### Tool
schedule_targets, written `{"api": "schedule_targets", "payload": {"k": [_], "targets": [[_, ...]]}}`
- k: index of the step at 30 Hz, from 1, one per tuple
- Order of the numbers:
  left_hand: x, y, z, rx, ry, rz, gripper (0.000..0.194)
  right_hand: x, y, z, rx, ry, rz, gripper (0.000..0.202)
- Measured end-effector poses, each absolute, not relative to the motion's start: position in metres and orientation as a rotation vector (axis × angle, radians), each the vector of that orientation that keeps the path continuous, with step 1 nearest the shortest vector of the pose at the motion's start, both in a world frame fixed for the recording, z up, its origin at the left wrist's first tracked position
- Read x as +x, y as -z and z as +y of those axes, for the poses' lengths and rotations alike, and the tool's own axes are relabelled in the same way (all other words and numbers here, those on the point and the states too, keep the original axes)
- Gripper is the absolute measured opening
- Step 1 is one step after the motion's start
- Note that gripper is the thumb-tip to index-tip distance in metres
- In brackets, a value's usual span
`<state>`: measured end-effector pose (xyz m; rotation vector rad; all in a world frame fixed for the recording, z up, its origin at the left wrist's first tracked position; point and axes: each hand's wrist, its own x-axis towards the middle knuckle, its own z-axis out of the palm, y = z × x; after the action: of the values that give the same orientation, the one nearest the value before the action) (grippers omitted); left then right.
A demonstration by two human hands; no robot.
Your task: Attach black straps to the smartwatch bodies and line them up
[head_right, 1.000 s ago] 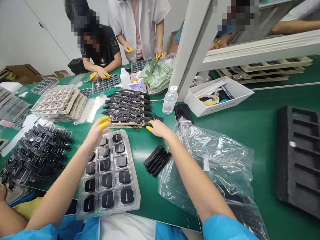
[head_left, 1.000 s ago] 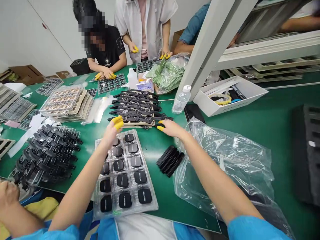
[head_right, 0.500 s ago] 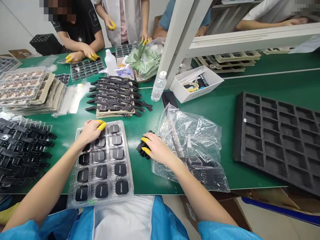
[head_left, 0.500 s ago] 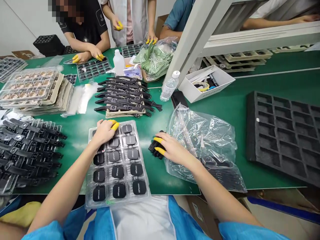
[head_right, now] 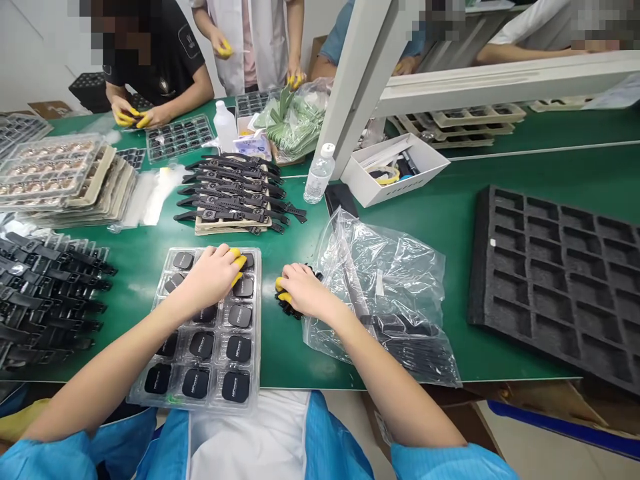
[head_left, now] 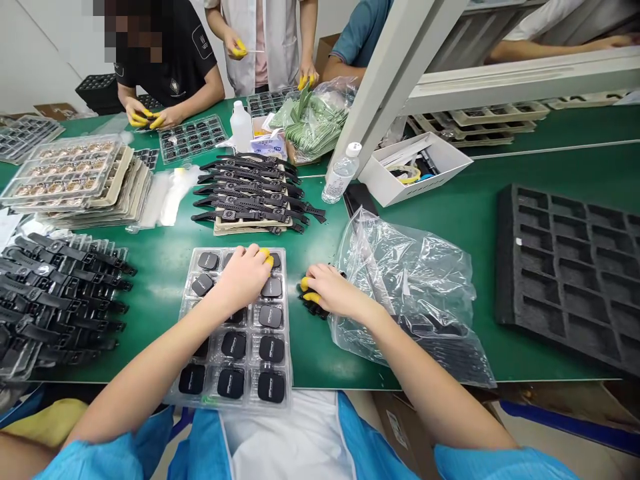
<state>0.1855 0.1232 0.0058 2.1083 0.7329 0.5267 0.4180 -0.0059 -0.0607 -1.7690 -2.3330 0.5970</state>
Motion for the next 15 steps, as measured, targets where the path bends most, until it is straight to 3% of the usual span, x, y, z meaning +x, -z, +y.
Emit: {"api": "schedule_targets", "payload": {"k": [5,11,15], "targets": [[0.2,-0.003,0.133,2.149,-0.519,0.674,0.027,0.421,0.058,-0.001,-1.639,-0.85,-1.854,0.006],[0.21,-0.008,0.145,2.094,-0.568,0.7,0.032,0.391,0.044,0.015,-1.159,-1.075,-0.944,0.034],[0.211,-0.011,0.147,1.79,-0.753,0.779,0.026,0.368,0.04,0.023,-0.848,-1.37,-0.668,0.047]]}}
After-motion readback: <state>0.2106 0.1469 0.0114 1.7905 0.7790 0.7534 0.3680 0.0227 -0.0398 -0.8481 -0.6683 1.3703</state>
